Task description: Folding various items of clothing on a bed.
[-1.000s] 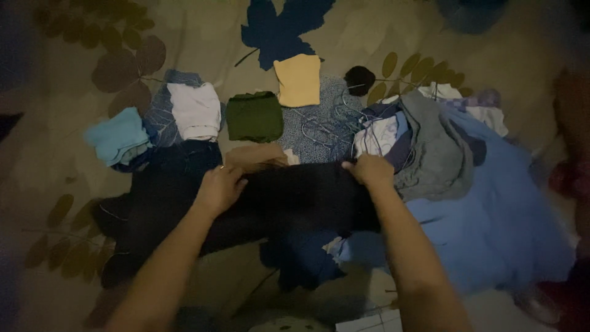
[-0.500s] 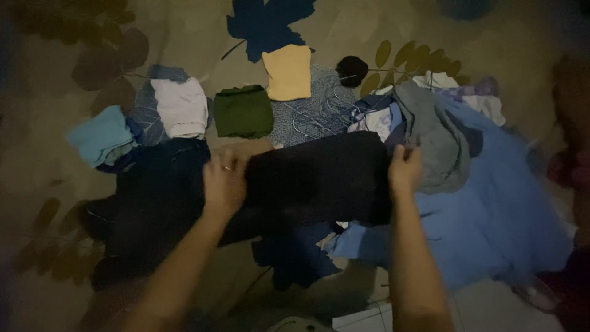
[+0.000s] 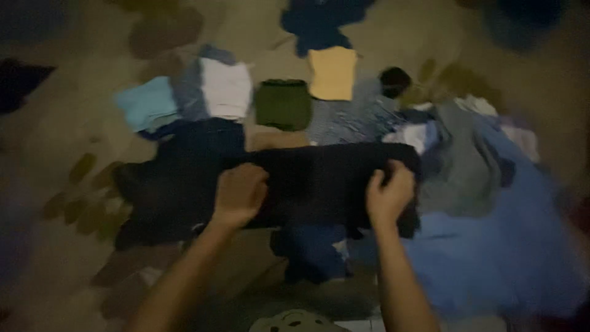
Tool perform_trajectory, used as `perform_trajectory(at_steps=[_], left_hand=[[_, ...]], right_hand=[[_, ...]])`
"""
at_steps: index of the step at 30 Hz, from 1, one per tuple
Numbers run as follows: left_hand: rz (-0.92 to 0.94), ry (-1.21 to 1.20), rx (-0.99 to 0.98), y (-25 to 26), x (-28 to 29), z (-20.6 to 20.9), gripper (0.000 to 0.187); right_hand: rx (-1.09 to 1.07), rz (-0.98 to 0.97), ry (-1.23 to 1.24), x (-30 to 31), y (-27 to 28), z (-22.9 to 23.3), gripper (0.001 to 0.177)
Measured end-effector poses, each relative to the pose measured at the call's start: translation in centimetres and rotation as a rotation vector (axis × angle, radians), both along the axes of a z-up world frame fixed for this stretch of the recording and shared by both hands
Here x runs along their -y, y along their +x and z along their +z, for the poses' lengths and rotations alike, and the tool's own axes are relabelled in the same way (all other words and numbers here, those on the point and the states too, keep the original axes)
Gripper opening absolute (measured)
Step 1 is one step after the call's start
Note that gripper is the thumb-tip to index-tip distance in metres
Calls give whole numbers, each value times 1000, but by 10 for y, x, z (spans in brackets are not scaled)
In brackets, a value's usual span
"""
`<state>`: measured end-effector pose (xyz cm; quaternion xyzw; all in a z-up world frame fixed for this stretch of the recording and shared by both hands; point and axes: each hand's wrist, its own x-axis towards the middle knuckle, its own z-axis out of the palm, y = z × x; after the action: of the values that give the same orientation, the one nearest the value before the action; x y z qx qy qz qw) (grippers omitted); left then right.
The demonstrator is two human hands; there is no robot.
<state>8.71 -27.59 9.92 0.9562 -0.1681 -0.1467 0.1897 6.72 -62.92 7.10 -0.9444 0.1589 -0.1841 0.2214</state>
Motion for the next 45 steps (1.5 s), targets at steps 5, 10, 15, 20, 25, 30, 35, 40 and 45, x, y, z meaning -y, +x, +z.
perform_trajectory(at_steps=[5, 10, 15, 20, 25, 30, 35, 40, 45], left_hand=[[815, -233, 353, -27, -142, -36, 26], [1109, -277, -179, -38, -239, -152, 43], [1147, -734, -381, -30, -249, -135, 45], [1011, -947, -144, -76, -257, -174, 39], [948, -785, -122, -93, -236, -151, 44], [1053, -542, -244, -81, -225, -95, 42], [986, -259, 116, -63, -263, -106, 40], [541, -2, 324, -12, -300, -88, 42], [187, 163, 40, 12, -327, -132, 35]], right_hand=[[-321, 569, 314, -166, 41, -12, 31], [-669, 661, 512, -300, 62, -50, 49], [-508, 535, 591, -345, 64, -53, 58], [-139, 687, 587, -334, 27, -21, 56], [-351, 600, 405, -345, -6, -14, 65], [-135, 850, -164, -369, -31, -22, 57], [-349, 973, -294, -394, -34, -44, 61], [-473, 898, -347, -411, -34, -37, 63], [-455, 886, -325, -423, -34, -30, 63]])
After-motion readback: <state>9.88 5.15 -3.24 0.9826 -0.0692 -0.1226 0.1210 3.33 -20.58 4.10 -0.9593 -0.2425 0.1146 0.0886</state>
